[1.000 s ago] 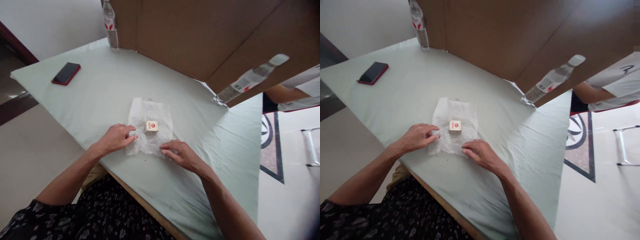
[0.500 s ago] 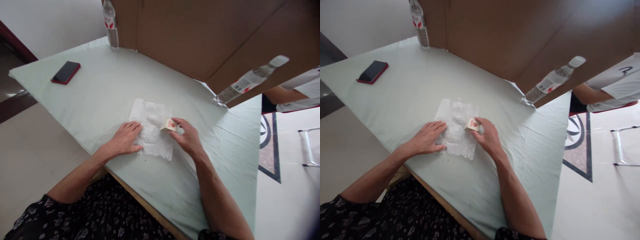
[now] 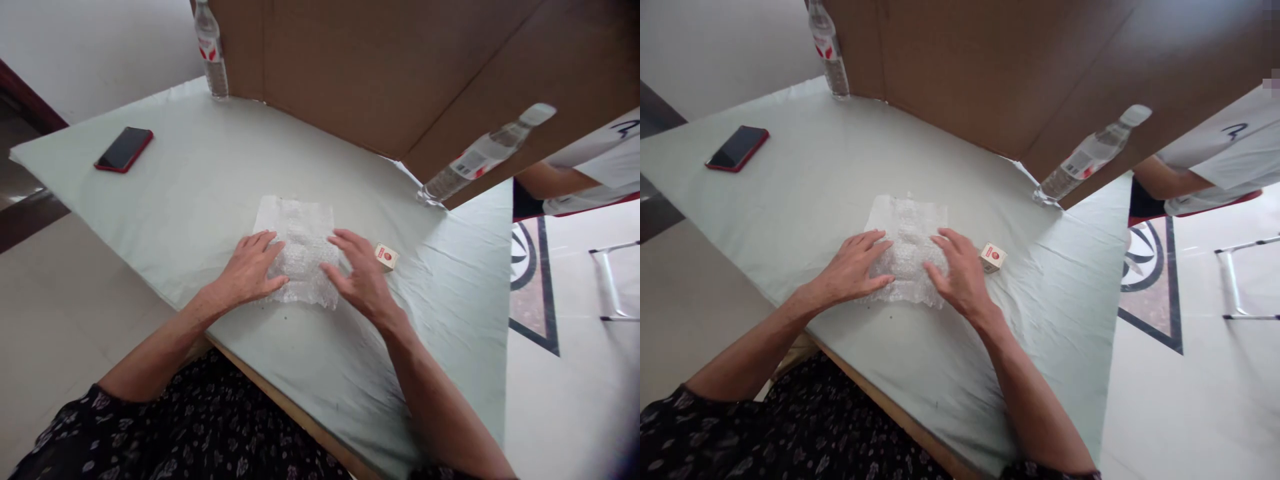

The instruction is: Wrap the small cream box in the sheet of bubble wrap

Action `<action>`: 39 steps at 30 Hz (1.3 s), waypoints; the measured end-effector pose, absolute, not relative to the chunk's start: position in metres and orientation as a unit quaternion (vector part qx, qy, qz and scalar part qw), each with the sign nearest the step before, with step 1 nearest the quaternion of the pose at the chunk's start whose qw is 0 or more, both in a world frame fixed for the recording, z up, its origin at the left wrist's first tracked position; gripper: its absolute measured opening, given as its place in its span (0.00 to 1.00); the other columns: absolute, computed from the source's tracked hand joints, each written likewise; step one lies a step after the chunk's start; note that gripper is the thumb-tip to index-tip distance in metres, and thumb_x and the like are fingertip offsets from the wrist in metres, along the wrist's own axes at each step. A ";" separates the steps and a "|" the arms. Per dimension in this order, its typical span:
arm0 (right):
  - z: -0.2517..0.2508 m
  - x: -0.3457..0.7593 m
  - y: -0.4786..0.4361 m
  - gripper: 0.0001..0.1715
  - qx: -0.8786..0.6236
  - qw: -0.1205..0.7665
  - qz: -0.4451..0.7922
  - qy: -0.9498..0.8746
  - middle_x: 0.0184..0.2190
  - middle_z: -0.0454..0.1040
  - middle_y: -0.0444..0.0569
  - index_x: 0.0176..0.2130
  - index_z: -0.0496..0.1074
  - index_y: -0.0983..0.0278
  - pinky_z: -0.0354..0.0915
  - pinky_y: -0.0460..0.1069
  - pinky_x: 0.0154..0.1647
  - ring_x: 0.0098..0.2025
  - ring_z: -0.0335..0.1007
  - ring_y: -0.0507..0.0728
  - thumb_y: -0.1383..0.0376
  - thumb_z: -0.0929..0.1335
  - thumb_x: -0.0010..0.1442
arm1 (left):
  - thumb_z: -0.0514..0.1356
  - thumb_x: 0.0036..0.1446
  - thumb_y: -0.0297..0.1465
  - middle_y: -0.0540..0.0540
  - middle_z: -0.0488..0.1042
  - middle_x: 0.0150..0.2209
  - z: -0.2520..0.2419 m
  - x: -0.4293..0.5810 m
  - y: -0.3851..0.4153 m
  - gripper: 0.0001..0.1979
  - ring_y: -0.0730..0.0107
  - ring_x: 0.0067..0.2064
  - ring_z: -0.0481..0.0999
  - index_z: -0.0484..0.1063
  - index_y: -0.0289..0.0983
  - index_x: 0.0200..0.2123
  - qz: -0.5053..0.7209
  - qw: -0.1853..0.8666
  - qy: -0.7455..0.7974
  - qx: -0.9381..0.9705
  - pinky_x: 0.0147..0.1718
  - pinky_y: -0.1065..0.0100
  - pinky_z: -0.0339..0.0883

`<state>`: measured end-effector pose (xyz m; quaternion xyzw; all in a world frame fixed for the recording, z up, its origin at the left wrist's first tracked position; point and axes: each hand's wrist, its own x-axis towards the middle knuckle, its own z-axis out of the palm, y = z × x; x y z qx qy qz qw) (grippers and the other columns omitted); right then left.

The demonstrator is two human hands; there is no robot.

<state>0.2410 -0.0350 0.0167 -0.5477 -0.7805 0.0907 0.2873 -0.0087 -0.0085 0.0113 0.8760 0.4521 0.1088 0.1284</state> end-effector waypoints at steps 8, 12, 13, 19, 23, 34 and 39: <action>-0.021 0.232 -0.004 0.58 -0.494 0.102 0.177 -0.845 0.71 0.54 0.64 0.70 0.56 0.63 0.50 0.69 0.70 0.74 0.46 0.73 0.38 0.72 0.53 | 0.65 0.53 0.52 0.33 0.53 0.72 -0.005 -0.022 0.021 0.45 0.43 0.73 0.49 0.59 0.35 0.67 0.024 0.176 0.392 0.903 0.69 0.45 0.43; -0.022 0.244 -0.005 0.61 -0.483 0.102 0.189 -0.849 0.72 0.52 0.61 0.71 0.54 0.58 0.48 0.69 0.71 0.74 0.44 0.72 0.36 0.72 0.50 | 0.62 0.52 0.58 0.34 0.50 0.73 -0.016 -0.047 0.027 0.51 0.45 0.74 0.46 0.54 0.37 0.70 0.022 0.177 0.388 0.904 0.70 0.45 0.35; -0.022 0.246 -0.006 0.61 -0.481 0.101 0.192 -0.849 0.72 0.52 0.61 0.71 0.54 0.58 0.48 0.69 0.71 0.74 0.44 0.72 0.36 0.73 0.50 | 0.62 0.52 0.59 0.34 0.50 0.73 -0.016 -0.052 0.028 0.51 0.46 0.74 0.46 0.54 0.37 0.70 0.018 0.176 0.387 0.905 0.70 0.45 0.34; -0.024 0.251 -0.003 0.60 -0.467 0.113 0.207 -0.852 0.73 0.52 0.59 0.71 0.55 0.56 0.48 0.69 0.71 0.75 0.44 0.72 0.37 0.74 0.49 | 0.64 0.52 0.55 0.34 0.53 0.72 -0.002 -0.067 0.019 0.47 0.41 0.73 0.48 0.57 0.39 0.69 -0.004 0.169 0.417 0.893 0.69 0.39 0.36; -0.026 0.251 -0.003 0.60 -0.470 0.112 0.207 -0.851 0.73 0.52 0.60 0.70 0.57 0.58 0.47 0.69 0.72 0.74 0.44 0.72 0.37 0.74 0.48 | 0.62 0.59 0.45 0.32 0.63 0.67 0.013 -0.049 -0.002 0.32 0.40 0.71 0.55 0.65 0.37 0.63 0.089 0.124 0.471 0.869 0.67 0.36 0.42; 0.027 0.288 -0.015 0.43 -0.520 0.198 0.180 -0.811 0.69 0.61 0.55 0.66 0.63 0.55 0.54 0.66 0.69 0.71 0.55 0.67 0.41 0.69 0.59 | 0.63 0.59 0.35 0.36 0.68 0.64 -0.016 -0.012 -0.009 0.22 0.47 0.68 0.62 0.72 0.38 0.57 0.154 0.201 0.375 0.892 0.65 0.45 0.57; 0.028 0.344 -0.025 0.43 -0.654 0.170 0.066 -0.734 0.60 0.72 0.60 0.61 0.68 0.60 0.62 0.71 0.60 0.62 0.66 0.74 0.41 0.71 0.54 | 0.64 0.56 0.37 0.36 0.70 0.62 -0.021 -0.015 -0.010 0.21 0.47 0.66 0.66 0.74 0.39 0.53 0.203 0.215 0.379 0.877 0.64 0.44 0.59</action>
